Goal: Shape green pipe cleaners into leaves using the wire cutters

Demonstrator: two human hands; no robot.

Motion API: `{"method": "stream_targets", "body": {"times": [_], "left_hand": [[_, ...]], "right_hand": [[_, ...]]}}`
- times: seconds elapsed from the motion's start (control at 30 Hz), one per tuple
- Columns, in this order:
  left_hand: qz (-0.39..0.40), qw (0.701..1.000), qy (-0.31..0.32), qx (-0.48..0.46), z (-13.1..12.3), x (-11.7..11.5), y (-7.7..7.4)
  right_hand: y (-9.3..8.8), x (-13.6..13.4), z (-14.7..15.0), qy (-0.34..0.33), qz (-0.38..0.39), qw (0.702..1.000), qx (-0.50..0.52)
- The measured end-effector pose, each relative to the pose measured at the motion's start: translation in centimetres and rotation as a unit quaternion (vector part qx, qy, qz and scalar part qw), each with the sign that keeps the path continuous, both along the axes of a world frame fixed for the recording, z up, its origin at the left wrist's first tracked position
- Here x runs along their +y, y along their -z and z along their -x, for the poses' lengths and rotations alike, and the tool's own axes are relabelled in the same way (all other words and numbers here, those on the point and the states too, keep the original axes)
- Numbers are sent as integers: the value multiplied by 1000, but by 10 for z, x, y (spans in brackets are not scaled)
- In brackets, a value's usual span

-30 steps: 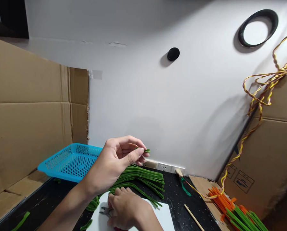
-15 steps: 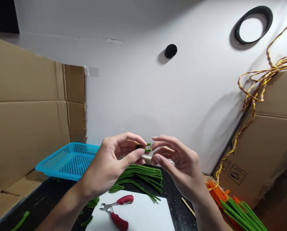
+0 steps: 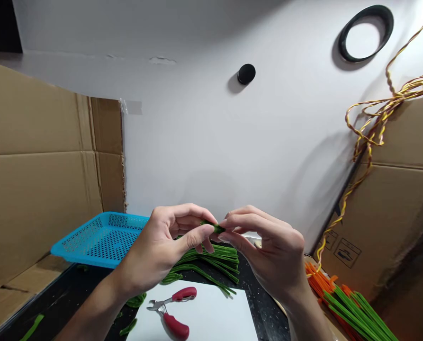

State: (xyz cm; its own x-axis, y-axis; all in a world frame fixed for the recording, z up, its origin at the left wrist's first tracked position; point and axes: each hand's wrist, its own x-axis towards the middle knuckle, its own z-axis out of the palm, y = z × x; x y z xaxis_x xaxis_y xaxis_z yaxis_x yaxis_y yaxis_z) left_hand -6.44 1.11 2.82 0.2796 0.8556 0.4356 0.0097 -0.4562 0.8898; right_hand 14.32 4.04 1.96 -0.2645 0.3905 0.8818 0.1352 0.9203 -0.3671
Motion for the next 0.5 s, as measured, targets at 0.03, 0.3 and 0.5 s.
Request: {"method": "stream_targets", "body": {"times": [0.03,0.3,0.5], "left_hand": [[3,1000,6,-2,0,0,0],[4,999,23,-27,-6,6,3],[-2,999,-14,-28,-7,8,8]], "right_hand": [[0,0,1,-3,-1,1000,0],[4,2,6,52,-37,998,-5],[7,4,11,83,-18,996,-8]]}}
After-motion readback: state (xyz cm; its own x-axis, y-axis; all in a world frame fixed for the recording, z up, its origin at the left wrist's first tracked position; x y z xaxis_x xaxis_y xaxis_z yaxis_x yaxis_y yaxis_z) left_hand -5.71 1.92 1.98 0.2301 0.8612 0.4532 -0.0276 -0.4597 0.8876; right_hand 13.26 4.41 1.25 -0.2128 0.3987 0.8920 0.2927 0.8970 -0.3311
